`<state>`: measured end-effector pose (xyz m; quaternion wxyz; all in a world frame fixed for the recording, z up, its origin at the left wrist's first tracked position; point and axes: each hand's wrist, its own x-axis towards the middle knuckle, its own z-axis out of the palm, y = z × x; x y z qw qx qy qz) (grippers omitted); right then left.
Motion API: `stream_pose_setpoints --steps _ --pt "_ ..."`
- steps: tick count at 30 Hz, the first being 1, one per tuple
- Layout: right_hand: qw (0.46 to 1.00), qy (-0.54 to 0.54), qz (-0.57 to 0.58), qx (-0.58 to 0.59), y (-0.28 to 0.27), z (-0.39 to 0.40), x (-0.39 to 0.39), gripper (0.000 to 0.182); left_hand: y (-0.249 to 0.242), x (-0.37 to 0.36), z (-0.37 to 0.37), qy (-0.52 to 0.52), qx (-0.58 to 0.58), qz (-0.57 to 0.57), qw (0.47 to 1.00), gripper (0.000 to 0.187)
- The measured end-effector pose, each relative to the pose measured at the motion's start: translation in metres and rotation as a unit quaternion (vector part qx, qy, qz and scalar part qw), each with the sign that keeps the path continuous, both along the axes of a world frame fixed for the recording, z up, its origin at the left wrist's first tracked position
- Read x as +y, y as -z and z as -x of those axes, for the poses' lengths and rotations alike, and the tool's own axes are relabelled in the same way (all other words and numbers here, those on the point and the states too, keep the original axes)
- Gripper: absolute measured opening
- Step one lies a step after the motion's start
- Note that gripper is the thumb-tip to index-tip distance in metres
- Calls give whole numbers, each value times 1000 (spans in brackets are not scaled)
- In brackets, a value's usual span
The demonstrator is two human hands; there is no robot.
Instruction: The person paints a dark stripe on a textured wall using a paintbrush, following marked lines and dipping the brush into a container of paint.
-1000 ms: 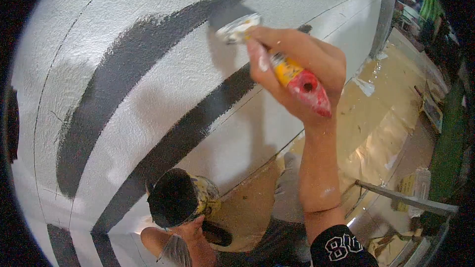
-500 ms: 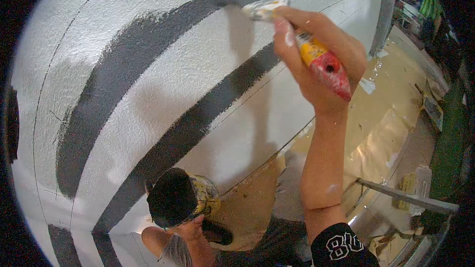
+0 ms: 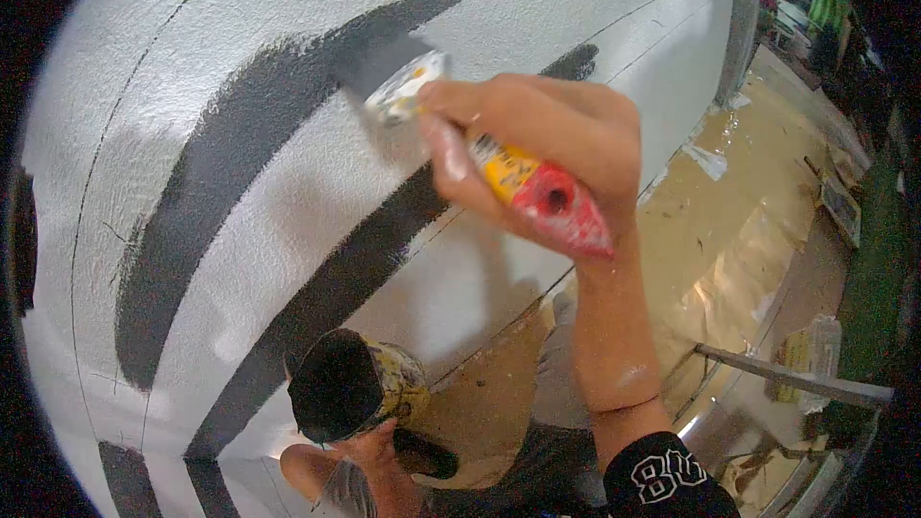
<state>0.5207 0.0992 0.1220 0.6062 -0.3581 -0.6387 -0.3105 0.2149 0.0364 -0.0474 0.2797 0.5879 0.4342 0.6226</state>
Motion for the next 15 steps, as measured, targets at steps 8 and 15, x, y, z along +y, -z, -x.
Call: stream_pose_setpoints --steps 8,15 --pt "985 19 37 170 15 -24 6 13 5 -5 4 46 -66 -31 996 95" --pt "995 -5 5 97 9 -4 11 18 5 -1 8 17 -31 -17 999 97"
